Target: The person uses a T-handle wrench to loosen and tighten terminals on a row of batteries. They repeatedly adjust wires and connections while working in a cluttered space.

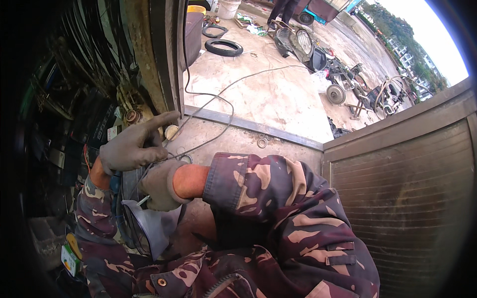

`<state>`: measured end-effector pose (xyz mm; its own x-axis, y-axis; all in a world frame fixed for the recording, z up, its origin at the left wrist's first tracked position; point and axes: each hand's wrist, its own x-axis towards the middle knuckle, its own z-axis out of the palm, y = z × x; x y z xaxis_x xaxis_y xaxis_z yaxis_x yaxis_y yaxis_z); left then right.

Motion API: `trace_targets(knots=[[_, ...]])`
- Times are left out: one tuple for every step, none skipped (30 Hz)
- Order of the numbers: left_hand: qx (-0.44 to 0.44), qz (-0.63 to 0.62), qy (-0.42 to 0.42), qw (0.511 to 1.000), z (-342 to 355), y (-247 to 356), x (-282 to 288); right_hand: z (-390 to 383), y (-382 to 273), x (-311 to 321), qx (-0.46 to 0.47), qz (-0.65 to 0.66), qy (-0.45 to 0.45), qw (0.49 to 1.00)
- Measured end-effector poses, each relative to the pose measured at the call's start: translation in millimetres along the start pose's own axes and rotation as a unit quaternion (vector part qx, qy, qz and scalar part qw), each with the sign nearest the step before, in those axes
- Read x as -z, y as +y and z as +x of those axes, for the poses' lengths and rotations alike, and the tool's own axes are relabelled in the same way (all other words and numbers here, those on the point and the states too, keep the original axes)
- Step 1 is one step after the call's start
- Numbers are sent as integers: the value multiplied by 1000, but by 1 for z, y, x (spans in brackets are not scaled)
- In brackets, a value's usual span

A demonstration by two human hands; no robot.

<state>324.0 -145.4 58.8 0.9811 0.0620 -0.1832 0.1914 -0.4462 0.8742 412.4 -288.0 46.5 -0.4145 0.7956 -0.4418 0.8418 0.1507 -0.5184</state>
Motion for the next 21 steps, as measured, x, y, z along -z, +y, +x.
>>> trace_targets(knots=[[-3, 11, -3, 1000, 1, 0, -1, 1, 0, 0, 5, -4, 2, 1000], [-2, 21, -3, 1000, 2, 1, -2, 2, 0, -1, 6, -12, -2, 1000], [-1, 31, -1, 1000, 2, 2, -2, 2, 0, -1, 2, -26, -4, 1000], [-1, 40, 0, 999, 3, 2, -3, 3, 0, -1, 6, -13, -4, 1000], [0, 32, -3, 999, 3, 3, -3, 3, 0, -1, 7, -3, -5, 1000], [-1, 25, -4, 1000, 4, 3, -4, 3, -1, -1, 8, 7, -5, 1000], [-1, 18, -6, 1000, 4, 3, -4, 4, -1, -1, 11, 8, -3, 1000], [-7, 18, -8, 1000, 4, 3, -4, 4, -1, -1, 14, 8, -1, 1000], [-12, 16, -11, 1000, 4, 3, -4, 5, -1, -1, 15, 5, -3, 1000], [-17, 15, -14, 1000, 3, 3, -4, 5, -1, -1, 22, 11, 0, 1000], [-27, 7, -11, 1000, 3, 2, -3, 5, -1, -1, 27, 14, 0, 1000], [-36, -2, -8, 999, 2, 1, -3, 6, -1, -1, 29, 16, -3, 999], [-47, -9, -4, 999, 2, 1, -3, 6, -1, -1, 29, 14, -2, 999], [-51, -13, -3, 999, 1, 0, -3, 7, -1, -2, 26, 10, -3, 1000], [-54, -17, -2, 998, 0, 0, -2, 7, -1, -2, 24, 8, -6, 1000], [-58, -22, 0, 998, 0, 0, -2, 7, -1, -2, 24, 9, -4, 1000], [-58, -23, -3, 998, 0, 0, -2, 7, -1, -2, 25, 13, -3, 1000], [-57, -26, -6, 998, 0, 0, -2, 7, -1, -3, 24, 17, -6, 1000], [-56, -28, -9, 998, 0, 1, -2, 7, -1, -3, 25, 14, -3, 1000], [-53, -25, -10, 998, 0, 1, -1, 7, 0, -2, 22, 9, -6, 1000], [-49, -23, -11, 998, -1, 2, -2, 7, 0, -3, 15, 4, -11, 1000]])
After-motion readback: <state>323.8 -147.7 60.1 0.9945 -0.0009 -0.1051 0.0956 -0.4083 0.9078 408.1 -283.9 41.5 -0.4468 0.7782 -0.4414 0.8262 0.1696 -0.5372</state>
